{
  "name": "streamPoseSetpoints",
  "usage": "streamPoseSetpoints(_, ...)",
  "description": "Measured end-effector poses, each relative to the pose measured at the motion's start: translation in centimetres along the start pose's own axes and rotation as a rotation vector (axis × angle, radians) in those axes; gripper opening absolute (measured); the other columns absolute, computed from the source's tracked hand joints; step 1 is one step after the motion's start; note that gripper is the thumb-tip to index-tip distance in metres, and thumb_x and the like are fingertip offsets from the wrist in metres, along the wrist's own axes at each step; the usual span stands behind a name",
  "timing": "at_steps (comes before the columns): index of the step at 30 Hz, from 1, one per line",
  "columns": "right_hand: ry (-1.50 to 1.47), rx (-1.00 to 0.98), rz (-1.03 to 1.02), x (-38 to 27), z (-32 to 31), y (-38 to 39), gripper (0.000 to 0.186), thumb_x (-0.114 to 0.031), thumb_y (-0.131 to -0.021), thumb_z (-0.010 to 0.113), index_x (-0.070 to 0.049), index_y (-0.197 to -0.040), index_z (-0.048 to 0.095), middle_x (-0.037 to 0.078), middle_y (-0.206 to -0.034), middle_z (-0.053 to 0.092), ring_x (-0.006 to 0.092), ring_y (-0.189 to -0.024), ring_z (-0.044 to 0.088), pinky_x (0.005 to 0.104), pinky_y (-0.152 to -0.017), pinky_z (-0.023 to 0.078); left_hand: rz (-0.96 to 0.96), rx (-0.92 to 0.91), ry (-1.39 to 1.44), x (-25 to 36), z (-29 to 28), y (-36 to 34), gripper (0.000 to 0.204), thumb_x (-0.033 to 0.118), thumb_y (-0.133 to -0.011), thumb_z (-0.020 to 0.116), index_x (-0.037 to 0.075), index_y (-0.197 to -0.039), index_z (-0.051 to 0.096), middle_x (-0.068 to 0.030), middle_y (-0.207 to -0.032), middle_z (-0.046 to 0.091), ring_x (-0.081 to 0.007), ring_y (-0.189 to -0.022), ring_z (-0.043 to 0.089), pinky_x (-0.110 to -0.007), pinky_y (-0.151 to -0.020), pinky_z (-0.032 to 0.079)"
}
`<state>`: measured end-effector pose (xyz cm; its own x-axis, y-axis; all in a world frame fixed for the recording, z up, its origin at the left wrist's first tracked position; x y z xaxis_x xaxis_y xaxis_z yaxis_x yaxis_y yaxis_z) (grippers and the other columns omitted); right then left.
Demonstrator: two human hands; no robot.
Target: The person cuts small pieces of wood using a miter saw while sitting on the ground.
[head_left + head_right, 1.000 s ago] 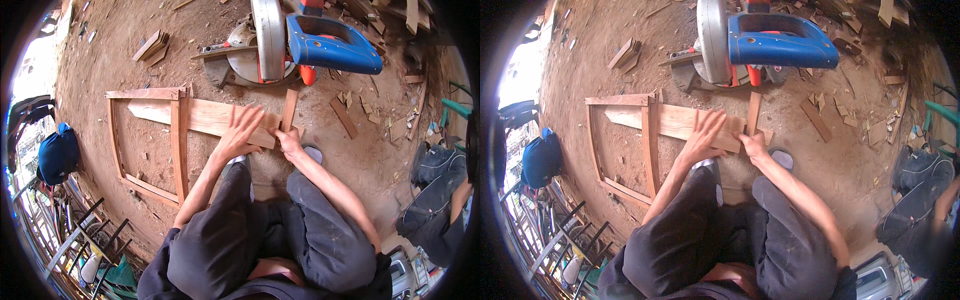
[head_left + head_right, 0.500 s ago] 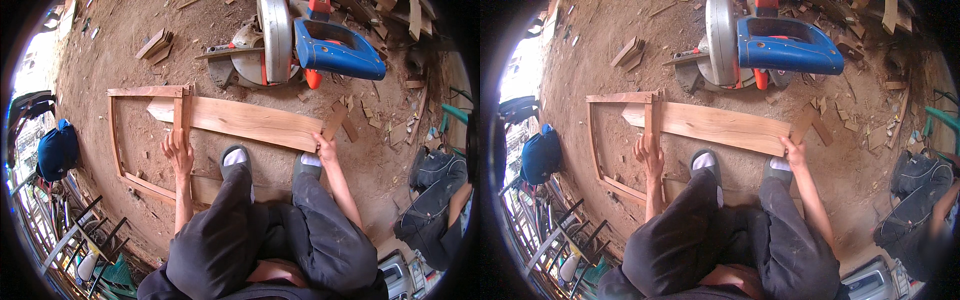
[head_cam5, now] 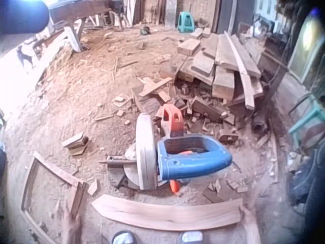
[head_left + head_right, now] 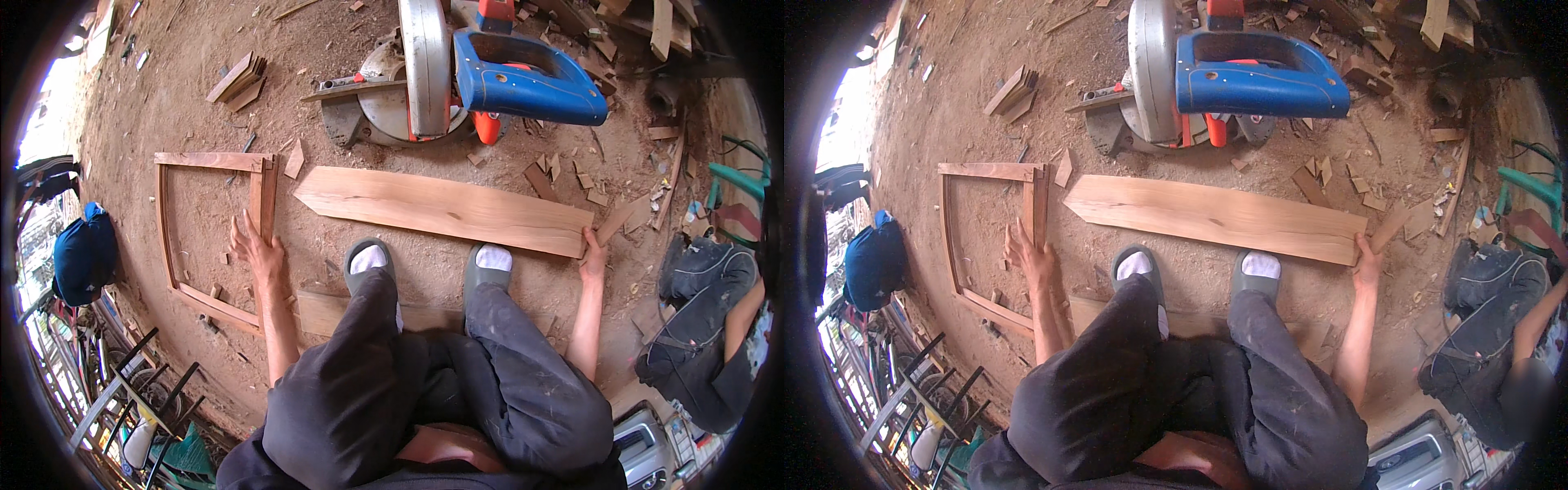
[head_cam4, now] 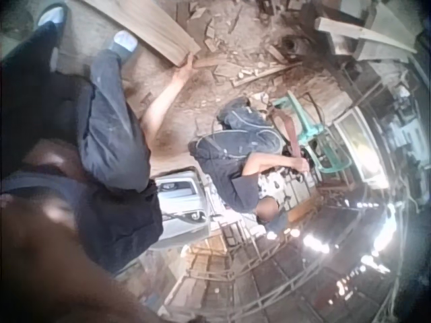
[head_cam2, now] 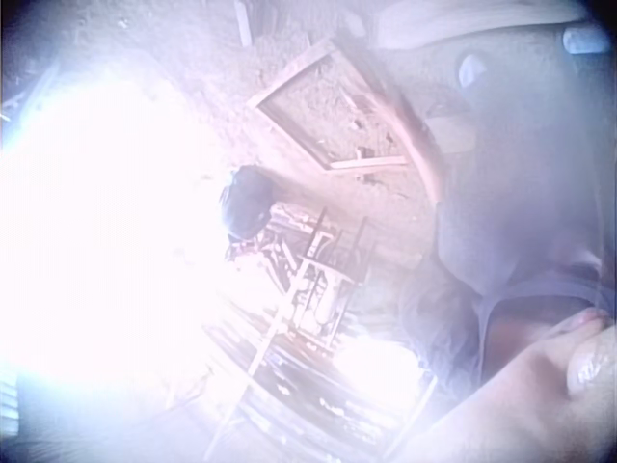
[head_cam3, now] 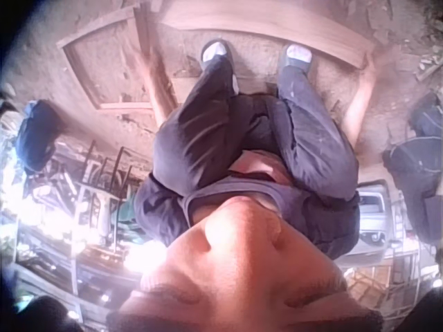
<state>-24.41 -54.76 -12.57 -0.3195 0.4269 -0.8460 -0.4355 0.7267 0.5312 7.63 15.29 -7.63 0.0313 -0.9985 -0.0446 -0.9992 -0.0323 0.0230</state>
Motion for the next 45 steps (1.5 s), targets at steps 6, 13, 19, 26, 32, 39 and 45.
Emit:
streamPoseSetpoints(6, 0.391, 0.101, -0.056, -0.7, -1.7, -1.2, 0.023, -0.025, -0.092, 0.081, -0.012, -0.106, 0.068, -0.007, -0.083, 0.06, 0.0023, -0.064, 0.049, 0.0219, -0.051, 0.035, 0.298, -0.013, 0.391, 5.1, 0.3, -7.4, 0.066, 0.026, -0.088, 0.078, 0.005, -0.146, 0.053, -0.0193, -0.141, 0.055, -0.0382, -0.134, 0.048, -0.046, -0.111, 0.042)
streamPoseSetpoints(13, 0.425, 0.162, -0.024, 0.2, -1.6, -1.7, 0.026, -0.022, -0.091, 0.082, -0.009, -0.109, 0.071, -0.004, -0.091, 0.067, 0.0042, -0.069, 0.055, 0.0226, -0.055, 0.04, 0.358, -0.133, 0.415, 9.8, 1.8, -12.2, 0.042, 0.017, -0.086, 0.077, 0.001, -0.124, 0.067, -0.0162, -0.117, 0.068, -0.0329, -0.107, 0.066, -0.042, -0.095, 0.053)
streamPoseSetpoints(19, 0.382, 0.103, -0.042, 0.1, -1.7, -1.3, 0.025, -0.021, -0.091, 0.081, -0.007, -0.109, 0.071, -0.004, -0.088, 0.066, 0.0038, -0.066, 0.053, 0.0229, -0.052, 0.039, 0.238, -0.131, 0.684, 10.2, 2.6, -17.3, 0.036, 0.023, -0.093, 0.075, 0.003, -0.122, 0.071, -0.0143, -0.11, 0.074, -0.0212, -0.097, 0.07, -0.034, -0.081, 0.056)
streamPoseSetpoints(26, 0.452, 0.01, -0.034, 0.0, 3.1, -1.4, 0.025, -0.019, -0.091, 0.08, -0.006, -0.11, 0.071, -0.003, -0.087, 0.067, 0.0035, -0.065, 0.053, 0.0229, -0.051, 0.038, 0.179, -0.293, 0.915, 17.0, -2.9, -28.6, 0.055, 0.04, -0.097, 0.073, 0.001, -0.136, 0.063, -0.0133, -0.121, 0.073, -0.0192, -0.114, 0.066, -0.031, -0.094, 0.052)
streamPoseSetpoints(32, 0.456, 0.023, -0.097, -0.2, 6.6, -2.1, 0.021, -0.015, -0.093, 0.078, -0.005, -0.11, 0.07, -0.004, -0.081, 0.063, 0.0028, -0.061, 0.051, 0.0216, -0.051, 0.037, 0.35, -0.172, 0.937, 15.6, -4.8, -25.2, 0.056, 0.027, -0.097, 0.075, 0.003, -0.145, 0.056, -0.0115, -0.13, 0.07, -0.0214, -0.121, 0.064, -0.036, -0.102, 0.052)
streamPoseSetpoints(39, 0.242, -0.12, -0.037, -0.2, 7.6, -2.4, 0.024, -0.017, -0.095, 0.075, -0.004, -0.113, 0.069, 0.001, -0.092, 0.068, 0.0088, -0.076, 0.06, 0.0255, -0.064, 0.046, 0.774, -0.412, 0.747, 20.4, -3.1, -5.3, 0.078, 0.025, -0.078, 0.089, 0.012, -0.146, 0.054, -0.0131, -0.143, 0.058, -0.0291, -0.133, 0.055, -0.046, -0.112, 0.046)
streamPoseSetpoints(45, -0.372, -0.168, 0.042, -3.8, 11.4, 0.1, 0.032, -0.031, -0.1, 0.058, -0.004, -0.114, 0.067, 0.011, -0.113, 0.067, 0.0192, -0.087, 0.066, 0.0328, -0.067, 0.051, 0.907, -0.303, 0.501, 25.8, -1.7, 1.6, 0.116, 0.022, -0.062, 0.093, 0.012, -0.16, 0.032, -0.018, -0.156, 0.038, -0.0393, -0.148, 0.033, -0.055, -0.128, 0.022)
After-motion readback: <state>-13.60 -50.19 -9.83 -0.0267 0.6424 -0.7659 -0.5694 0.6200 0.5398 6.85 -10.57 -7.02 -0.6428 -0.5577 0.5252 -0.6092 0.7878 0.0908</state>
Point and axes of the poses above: each hand's wrist, its own y-axis away from the middle knuckle, its own z-axis out of the palm, x = y × z, the point moved 5 cm from there along -y, towards the middle knuckle
